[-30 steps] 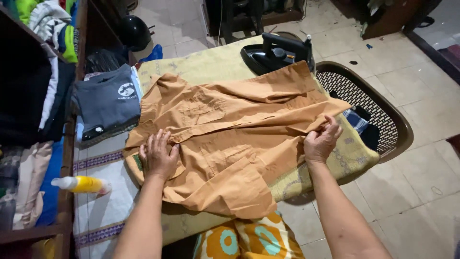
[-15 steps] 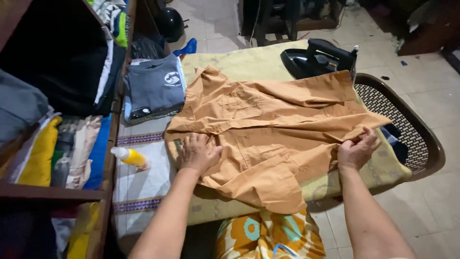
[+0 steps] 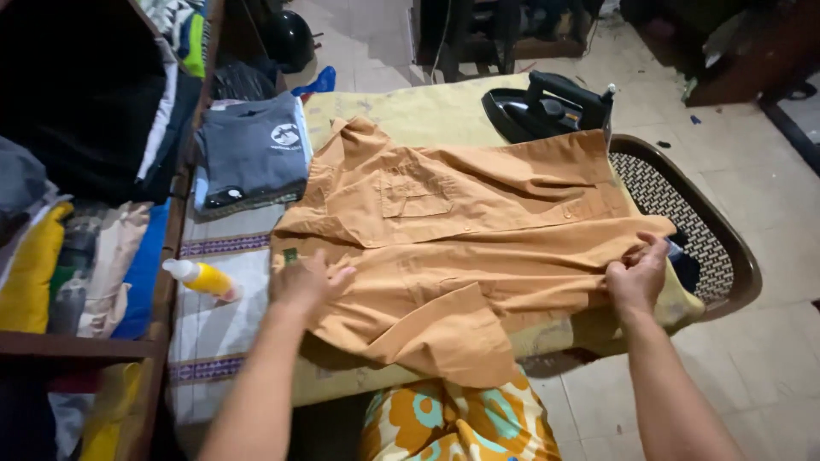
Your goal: Ironing a tan short-sleeved shirt on a low ironing board.
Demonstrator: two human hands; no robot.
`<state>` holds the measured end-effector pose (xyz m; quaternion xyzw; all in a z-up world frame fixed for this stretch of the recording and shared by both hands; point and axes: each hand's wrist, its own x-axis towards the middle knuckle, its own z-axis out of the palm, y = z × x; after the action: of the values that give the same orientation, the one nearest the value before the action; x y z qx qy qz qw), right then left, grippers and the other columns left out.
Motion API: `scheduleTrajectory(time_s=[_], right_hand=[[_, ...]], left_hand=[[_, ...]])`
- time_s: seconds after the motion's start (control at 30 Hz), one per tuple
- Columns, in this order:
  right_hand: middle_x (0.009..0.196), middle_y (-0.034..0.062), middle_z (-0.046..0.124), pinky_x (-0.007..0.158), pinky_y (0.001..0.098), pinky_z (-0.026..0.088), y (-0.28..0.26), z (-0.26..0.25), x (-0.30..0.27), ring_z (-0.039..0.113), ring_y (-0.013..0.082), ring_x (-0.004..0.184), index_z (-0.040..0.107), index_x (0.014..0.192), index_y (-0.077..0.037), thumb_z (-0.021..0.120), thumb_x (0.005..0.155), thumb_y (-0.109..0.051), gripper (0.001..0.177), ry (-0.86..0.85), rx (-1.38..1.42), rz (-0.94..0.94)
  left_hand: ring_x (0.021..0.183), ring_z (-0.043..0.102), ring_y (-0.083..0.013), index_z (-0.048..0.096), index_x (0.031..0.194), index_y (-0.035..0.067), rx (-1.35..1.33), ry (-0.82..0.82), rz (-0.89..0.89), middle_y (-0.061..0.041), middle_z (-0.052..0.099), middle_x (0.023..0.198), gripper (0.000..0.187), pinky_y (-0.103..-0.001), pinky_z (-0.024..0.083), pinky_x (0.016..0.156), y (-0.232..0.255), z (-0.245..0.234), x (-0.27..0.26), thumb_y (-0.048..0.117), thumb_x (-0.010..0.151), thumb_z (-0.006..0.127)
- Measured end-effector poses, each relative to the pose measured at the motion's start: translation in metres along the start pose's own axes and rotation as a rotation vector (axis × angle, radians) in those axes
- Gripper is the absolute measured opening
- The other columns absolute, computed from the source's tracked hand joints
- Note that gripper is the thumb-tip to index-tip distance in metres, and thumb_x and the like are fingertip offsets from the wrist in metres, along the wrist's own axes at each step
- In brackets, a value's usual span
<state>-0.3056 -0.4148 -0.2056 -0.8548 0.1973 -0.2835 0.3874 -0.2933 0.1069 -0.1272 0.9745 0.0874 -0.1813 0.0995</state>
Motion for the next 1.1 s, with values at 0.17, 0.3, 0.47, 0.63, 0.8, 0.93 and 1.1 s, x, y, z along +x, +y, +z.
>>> scheduleTrajectory(time_s=[0.17,0.3,0.47,0.63,0.8,0.93,1.1], right_hand=[[0.102,0.0179,0.073,0.085,0.0438,0.056,-0.006,-0.036,-0.021,0.071,0.0338,0.095,0.069,0.123,-0.012,0.058,0.084,-0.002,0.042,-0.406,-0.360,0.073],[0.106,0.0174,0.073,0.080,0.0467,0.056,-0.038,-0.053,-0.017,0.072,0.0342,0.093,0.071,0.122,-0.015,0.066,0.082,-0.008,0.040,-0.595,-0.560,0.147],[0.098,0.0220,0.076,0.074,0.0467,0.060,-0.059,-0.053,0.043,0.076,0.0322,0.082,0.064,0.138,-0.011,0.065,0.079,-0.002,0.060,-0.525,-0.453,0.207],[0.102,0.0175,0.076,0.076,0.0409,0.058,-0.016,0.023,0.102,0.071,0.0265,0.083,0.079,0.116,-0.006,0.067,0.081,-0.010,0.037,-0.273,-0.377,-0.055],[0.105,0.0194,0.078,0.086,0.0403,0.058,0.036,0.071,0.138,0.073,0.0292,0.090,0.081,0.114,-0.006,0.072,0.086,-0.022,0.033,-0.162,-0.348,0.087],[0.104,0.0186,0.076,0.086,0.0410,0.056,0.068,0.078,0.164,0.072,0.0287,0.091,0.078,0.111,-0.003,0.080,0.086,-0.035,0.041,-0.089,-0.307,0.145],[0.102,0.0182,0.076,0.078,0.0448,0.054,0.050,0.092,0.179,0.071,0.0310,0.090,0.076,0.106,0.001,0.078,0.093,-0.053,0.055,-0.194,-0.196,0.324]], left_hand=[[0.117,0.068,-0.0339,0.075,0.117,0.009,0.197,-0.125,0.049,-0.017,0.072,0.125,0.077,-0.046,0.053,0.099,-0.002,-0.034,-0.005,0.077,0.082,0.062],[0.125,0.065,-0.0323,0.075,0.122,0.011,0.251,-0.234,-0.029,-0.014,0.069,0.133,0.079,-0.045,0.051,0.104,0.003,-0.049,-0.006,0.075,0.076,0.069],[0.125,0.064,-0.0292,0.071,0.123,0.010,0.272,-0.130,-0.037,-0.013,0.068,0.131,0.073,-0.045,0.050,0.103,0.024,-0.045,0.029,0.071,0.082,0.071],[0.123,0.060,-0.0271,0.067,0.123,0.015,-0.060,0.196,0.333,-0.010,0.059,0.135,0.047,-0.046,0.050,0.102,0.052,-0.010,0.093,0.049,0.091,0.070],[0.143,0.043,-0.0328,0.061,0.135,0.016,-0.172,0.405,0.460,-0.011,0.050,0.149,0.058,-0.046,0.036,0.119,0.055,0.054,0.152,0.047,0.087,0.073],[0.149,0.023,-0.0379,0.046,0.152,0.019,-0.177,0.438,0.355,-0.014,0.035,0.162,0.065,-0.058,0.010,0.118,0.050,0.071,0.167,0.052,0.096,0.057],[0.152,0.021,-0.0378,0.046,0.153,0.025,-0.216,0.431,0.156,-0.014,0.033,0.163,0.071,-0.061,0.008,0.121,0.054,0.071,0.178,0.063,0.094,0.054]])
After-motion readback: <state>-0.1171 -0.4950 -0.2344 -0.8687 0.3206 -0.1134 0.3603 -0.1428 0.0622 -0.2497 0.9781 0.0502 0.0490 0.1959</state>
